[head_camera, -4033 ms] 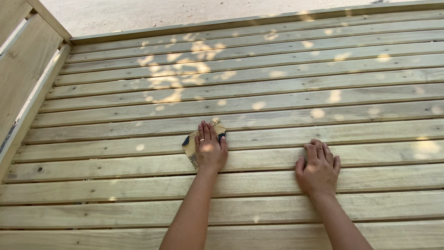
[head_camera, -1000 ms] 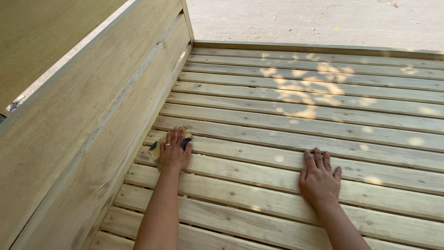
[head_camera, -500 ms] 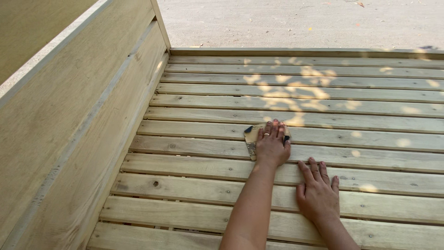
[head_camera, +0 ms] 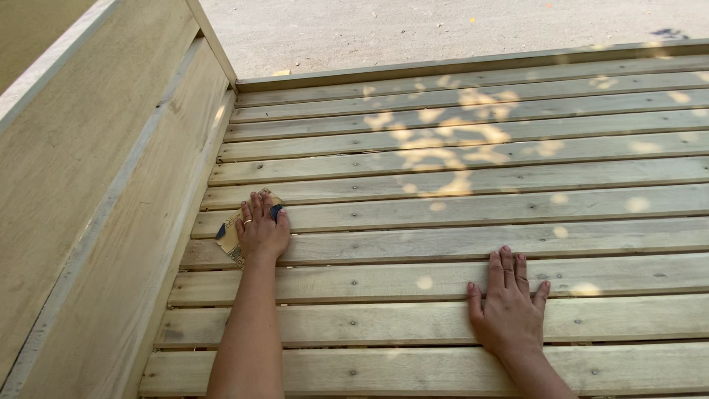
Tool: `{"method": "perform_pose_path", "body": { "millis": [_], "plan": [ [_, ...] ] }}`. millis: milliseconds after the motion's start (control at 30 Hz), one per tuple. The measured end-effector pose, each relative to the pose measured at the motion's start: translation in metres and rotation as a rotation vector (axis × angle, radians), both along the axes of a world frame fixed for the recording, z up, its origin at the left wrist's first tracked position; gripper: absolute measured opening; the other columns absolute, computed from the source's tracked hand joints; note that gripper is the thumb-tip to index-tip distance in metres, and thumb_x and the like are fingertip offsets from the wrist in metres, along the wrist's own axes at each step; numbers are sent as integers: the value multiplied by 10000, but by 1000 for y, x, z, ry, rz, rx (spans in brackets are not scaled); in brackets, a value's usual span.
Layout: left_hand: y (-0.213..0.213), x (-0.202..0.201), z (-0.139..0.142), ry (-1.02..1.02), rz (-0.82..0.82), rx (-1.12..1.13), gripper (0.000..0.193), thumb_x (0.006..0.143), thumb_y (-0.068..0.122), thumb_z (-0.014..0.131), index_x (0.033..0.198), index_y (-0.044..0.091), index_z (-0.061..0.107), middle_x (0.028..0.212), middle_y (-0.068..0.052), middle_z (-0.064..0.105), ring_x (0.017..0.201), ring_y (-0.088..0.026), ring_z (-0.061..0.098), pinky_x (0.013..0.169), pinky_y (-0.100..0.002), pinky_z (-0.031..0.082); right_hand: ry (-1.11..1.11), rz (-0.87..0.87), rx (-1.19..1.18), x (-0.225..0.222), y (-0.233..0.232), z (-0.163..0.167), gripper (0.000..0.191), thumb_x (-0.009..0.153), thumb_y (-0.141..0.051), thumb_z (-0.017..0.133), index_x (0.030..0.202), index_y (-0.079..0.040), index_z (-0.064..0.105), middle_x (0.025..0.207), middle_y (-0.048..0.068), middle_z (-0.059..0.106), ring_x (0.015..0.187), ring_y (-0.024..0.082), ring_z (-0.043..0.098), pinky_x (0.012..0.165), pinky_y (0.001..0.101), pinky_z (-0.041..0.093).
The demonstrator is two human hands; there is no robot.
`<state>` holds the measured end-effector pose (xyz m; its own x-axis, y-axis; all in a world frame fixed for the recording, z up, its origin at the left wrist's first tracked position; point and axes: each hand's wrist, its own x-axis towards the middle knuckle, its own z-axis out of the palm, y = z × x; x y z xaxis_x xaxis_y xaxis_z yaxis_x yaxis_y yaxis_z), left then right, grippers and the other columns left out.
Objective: The person sands the slatted wooden surface of a large furniture frame by hand, rubbing a sheet of sandpaper back and forth across the planks while steadying the frame with the other hand. They work across different sections of the slats and at one point fold and reposition the sandpaper before continuing to sand.
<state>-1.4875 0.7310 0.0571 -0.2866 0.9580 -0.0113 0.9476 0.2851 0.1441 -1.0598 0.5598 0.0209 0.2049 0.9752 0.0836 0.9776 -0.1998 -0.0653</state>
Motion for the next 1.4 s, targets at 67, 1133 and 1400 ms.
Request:
{"method": "perform_pose_path", "body": {
  "millis": [67,1133,1400],
  "plan": [
    [4,35,-4,29,-35,-2,685,1035,501,278,1656,259,119,1732,-12,58,1594,-273,57,1273,-486,91,-6,-3,-26,-2,-6,5,764,952,-548,314,1587,-144,182,1680,52,139,1544,235,76,1180,623,57],
    [16,223,-6,-110,-339,159,598,1049,377,306,1559,66,340,1663,-75,272,1529,-259,236,1243,-414,183,-26,-6,-48,-5,-8,20,754,955,-542,341,1584,-150,208,1670,66,156,1546,237,95,1187,630,85],
    [-16,353,5,-100,-751,-6,754,992,561,346,1609,158,192,1702,-22,141,1548,-215,148,1239,-403,129,52,2,-26,1,-13,26,760,944,-523,398,1581,-146,225,1679,40,170,1550,223,114,1193,614,84]
  ]
}}
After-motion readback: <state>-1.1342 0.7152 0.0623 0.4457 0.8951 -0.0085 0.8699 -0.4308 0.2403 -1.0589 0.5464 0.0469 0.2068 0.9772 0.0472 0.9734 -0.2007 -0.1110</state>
